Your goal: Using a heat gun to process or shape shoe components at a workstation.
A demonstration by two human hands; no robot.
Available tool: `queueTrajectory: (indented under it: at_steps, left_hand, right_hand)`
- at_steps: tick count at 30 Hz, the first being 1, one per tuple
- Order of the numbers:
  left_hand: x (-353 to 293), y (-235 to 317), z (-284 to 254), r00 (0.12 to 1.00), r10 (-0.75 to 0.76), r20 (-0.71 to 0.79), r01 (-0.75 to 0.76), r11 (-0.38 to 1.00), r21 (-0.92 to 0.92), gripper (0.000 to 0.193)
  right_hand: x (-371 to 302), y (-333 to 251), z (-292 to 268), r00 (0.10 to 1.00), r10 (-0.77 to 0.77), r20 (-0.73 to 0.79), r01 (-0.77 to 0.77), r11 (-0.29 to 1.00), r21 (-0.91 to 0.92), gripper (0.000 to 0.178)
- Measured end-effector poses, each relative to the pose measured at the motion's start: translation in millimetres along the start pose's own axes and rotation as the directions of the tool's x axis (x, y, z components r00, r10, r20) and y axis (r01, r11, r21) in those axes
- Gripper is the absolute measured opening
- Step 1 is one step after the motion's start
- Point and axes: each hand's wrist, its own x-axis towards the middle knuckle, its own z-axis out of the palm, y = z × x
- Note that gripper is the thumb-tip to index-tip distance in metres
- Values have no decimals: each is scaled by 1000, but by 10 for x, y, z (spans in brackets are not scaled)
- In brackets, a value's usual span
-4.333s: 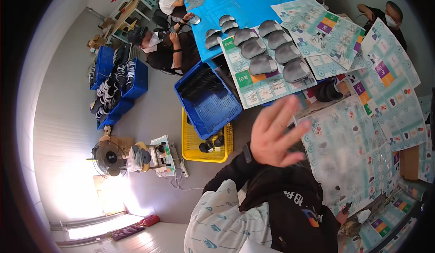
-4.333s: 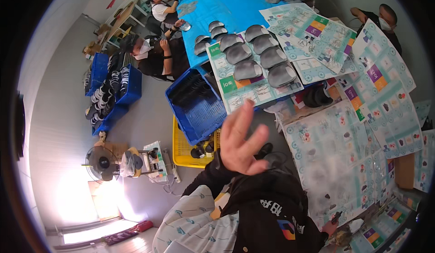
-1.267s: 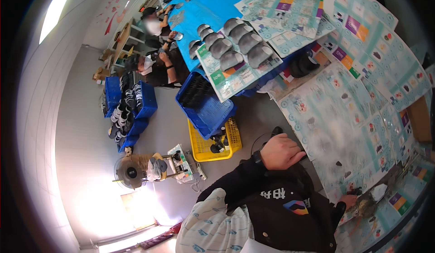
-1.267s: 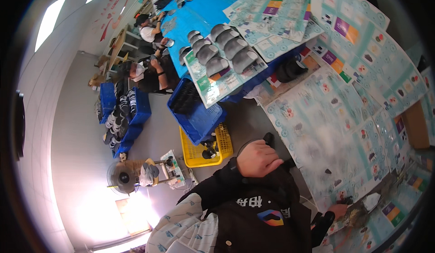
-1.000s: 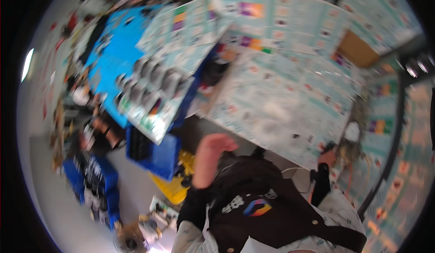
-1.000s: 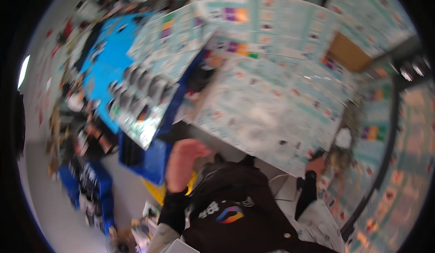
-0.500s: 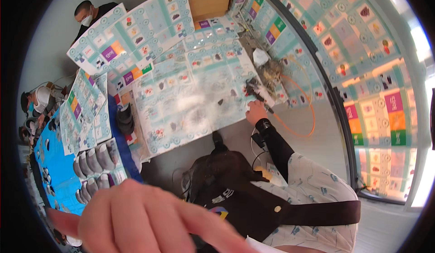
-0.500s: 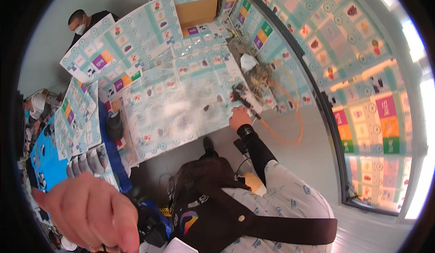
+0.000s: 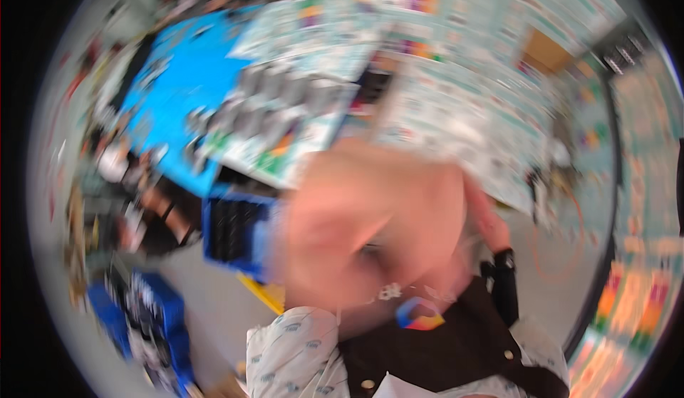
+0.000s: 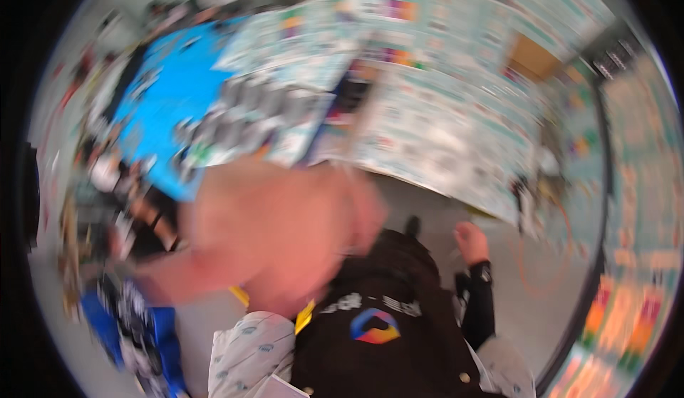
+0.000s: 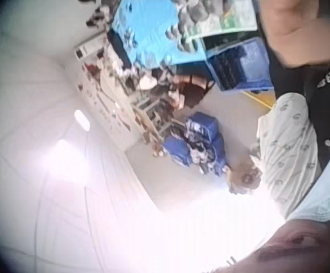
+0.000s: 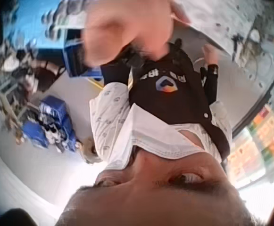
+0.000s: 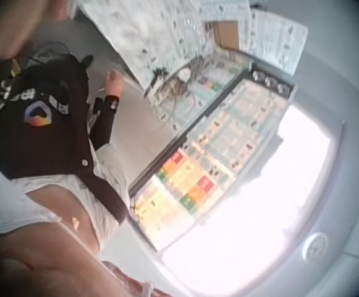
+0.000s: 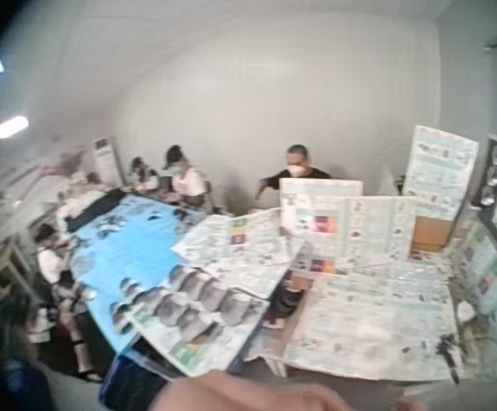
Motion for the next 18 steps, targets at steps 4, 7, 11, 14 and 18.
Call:
queueTrajectory:
  at_steps: [4,7,11,14,18]
  left_hand:
    - [-1364,23,-151,861,-89,-500,472,505,723,33]
    - [-2135,163,208,771,-305,-558,491,844,217,74]
    - [-2797,324,943,670,-179,-721,239,971,-18,100]
    - [-3110,537,1563,442,-70,-894,188,982,17,101]
    - [-3539,435,2291,251,331,-910,-35,942,333,101]
  right_hand:
    - [531,-1834,-663,894,-392,216,255,843,474,27]
    - [495,-2937,-1075,560,-745,362,128,510,851,53]
    - [592,-3616,-1110,-142,-932,334,-38,342,939,85]
    - [780,-3825,-909,-488,-824,287,-341,483,807,104]
    - [862,-4021,-637,-623,-754,207,-416,544,729,105]
